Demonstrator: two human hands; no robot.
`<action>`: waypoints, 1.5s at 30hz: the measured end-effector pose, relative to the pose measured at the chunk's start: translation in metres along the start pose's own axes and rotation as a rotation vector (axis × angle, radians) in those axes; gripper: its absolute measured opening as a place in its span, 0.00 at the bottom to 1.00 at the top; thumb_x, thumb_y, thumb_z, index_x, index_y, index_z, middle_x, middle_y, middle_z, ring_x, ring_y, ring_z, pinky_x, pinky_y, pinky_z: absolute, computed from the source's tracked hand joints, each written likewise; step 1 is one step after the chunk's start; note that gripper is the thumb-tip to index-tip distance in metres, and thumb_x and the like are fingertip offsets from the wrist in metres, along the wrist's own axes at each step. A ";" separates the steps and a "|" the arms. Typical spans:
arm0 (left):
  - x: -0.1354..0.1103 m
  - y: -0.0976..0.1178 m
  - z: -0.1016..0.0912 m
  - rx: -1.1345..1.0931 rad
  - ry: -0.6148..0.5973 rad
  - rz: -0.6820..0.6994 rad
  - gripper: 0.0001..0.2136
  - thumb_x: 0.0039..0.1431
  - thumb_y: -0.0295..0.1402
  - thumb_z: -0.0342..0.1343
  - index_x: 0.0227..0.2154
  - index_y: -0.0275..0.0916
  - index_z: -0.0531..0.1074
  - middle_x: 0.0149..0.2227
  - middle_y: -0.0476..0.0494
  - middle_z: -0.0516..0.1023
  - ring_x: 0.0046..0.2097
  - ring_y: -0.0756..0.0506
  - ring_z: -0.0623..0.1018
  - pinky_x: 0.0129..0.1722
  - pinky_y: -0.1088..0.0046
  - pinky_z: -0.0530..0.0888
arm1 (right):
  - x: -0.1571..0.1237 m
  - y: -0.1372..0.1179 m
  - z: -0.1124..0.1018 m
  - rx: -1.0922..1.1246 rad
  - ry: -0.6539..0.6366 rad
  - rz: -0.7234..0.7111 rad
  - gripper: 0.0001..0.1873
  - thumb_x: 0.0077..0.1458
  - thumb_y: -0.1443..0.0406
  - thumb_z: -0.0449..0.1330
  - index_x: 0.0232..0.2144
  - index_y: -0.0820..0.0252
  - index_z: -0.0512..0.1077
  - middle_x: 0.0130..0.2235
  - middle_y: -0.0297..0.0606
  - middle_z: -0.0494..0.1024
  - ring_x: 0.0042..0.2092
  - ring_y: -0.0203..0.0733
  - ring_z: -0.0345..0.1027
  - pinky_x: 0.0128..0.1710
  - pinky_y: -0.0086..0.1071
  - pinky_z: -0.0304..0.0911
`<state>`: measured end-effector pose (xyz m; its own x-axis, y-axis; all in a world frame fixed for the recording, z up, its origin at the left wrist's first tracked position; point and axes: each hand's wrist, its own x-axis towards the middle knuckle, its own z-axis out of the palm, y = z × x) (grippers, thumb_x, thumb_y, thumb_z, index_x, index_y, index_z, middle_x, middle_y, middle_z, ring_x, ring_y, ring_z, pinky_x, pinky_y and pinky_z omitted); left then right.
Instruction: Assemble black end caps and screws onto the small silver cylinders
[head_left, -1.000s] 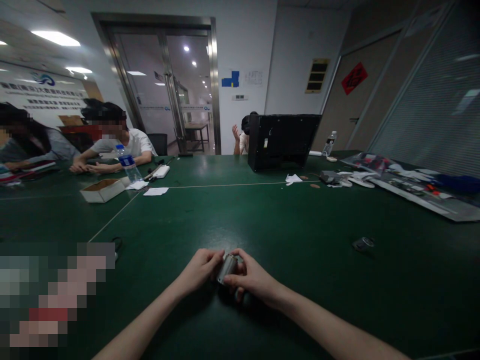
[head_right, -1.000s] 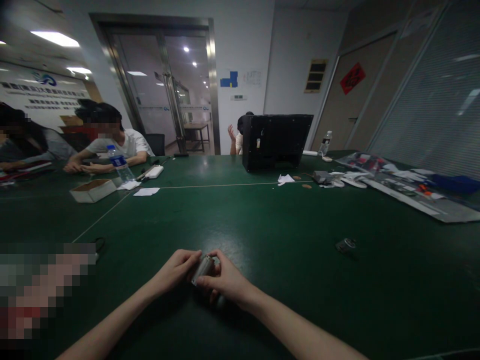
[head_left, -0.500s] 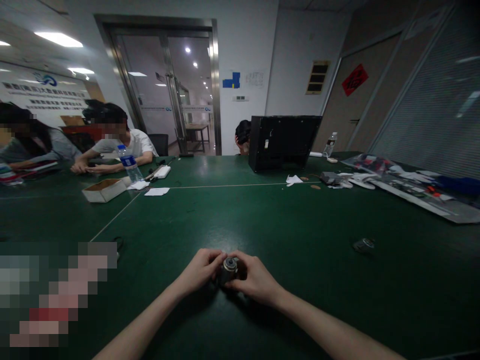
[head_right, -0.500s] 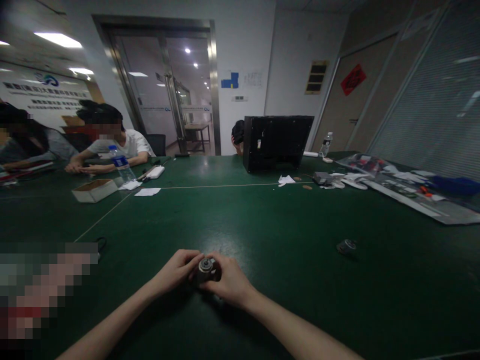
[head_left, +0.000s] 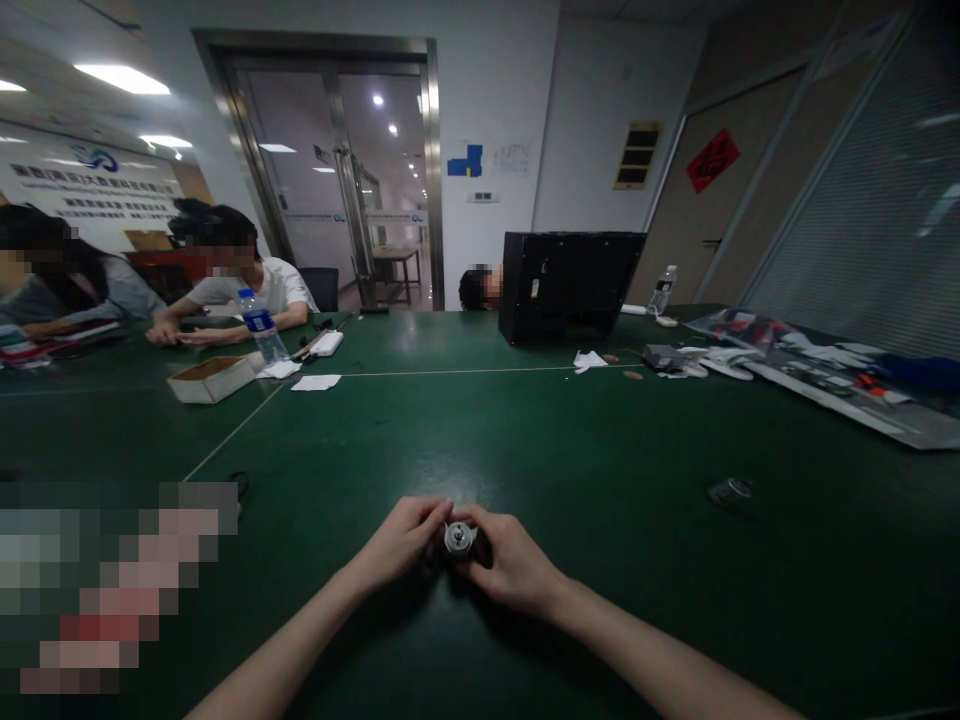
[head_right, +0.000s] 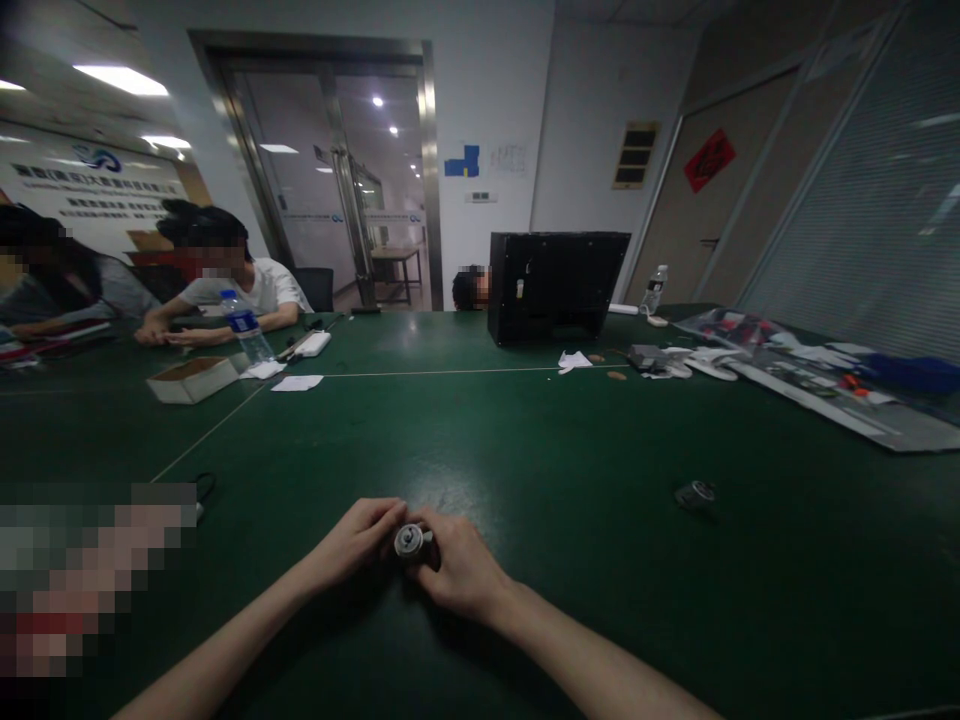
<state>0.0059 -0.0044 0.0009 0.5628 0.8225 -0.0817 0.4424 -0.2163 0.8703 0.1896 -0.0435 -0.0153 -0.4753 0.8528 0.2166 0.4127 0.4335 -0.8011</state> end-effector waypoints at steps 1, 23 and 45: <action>0.000 0.000 -0.001 0.004 -0.003 0.003 0.22 0.63 0.49 0.40 0.26 0.35 0.65 0.19 0.53 0.63 0.21 0.52 0.64 0.21 0.79 0.60 | 0.000 0.000 0.000 -0.025 0.006 -0.012 0.19 0.46 0.70 0.57 0.44 0.58 0.67 0.32 0.32 0.73 0.27 0.33 0.61 0.27 0.25 0.55; -0.010 0.016 -0.016 0.237 -0.052 0.094 0.16 0.49 0.33 0.61 0.40 0.37 0.67 0.39 0.46 0.72 0.38 0.45 0.72 0.36 0.72 0.68 | 0.001 0.002 -0.007 -0.087 0.006 0.074 0.14 0.55 0.61 0.56 0.43 0.58 0.73 0.37 0.37 0.76 0.35 0.39 0.68 0.35 0.29 0.58; -0.007 0.010 -0.001 0.333 0.110 0.245 0.13 0.47 0.36 0.65 0.34 0.37 0.73 0.31 0.50 0.71 0.32 0.49 0.69 0.31 0.77 0.65 | 0.005 0.017 0.004 -0.144 0.017 0.059 0.15 0.46 0.57 0.65 0.35 0.61 0.73 0.36 0.37 0.75 0.40 0.42 0.65 0.40 0.33 0.55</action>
<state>0.0056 -0.0116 0.0108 0.6098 0.7727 0.1763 0.5161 -0.5559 0.6516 0.1909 -0.0334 -0.0299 -0.4338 0.8825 0.1819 0.5476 0.4185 -0.7246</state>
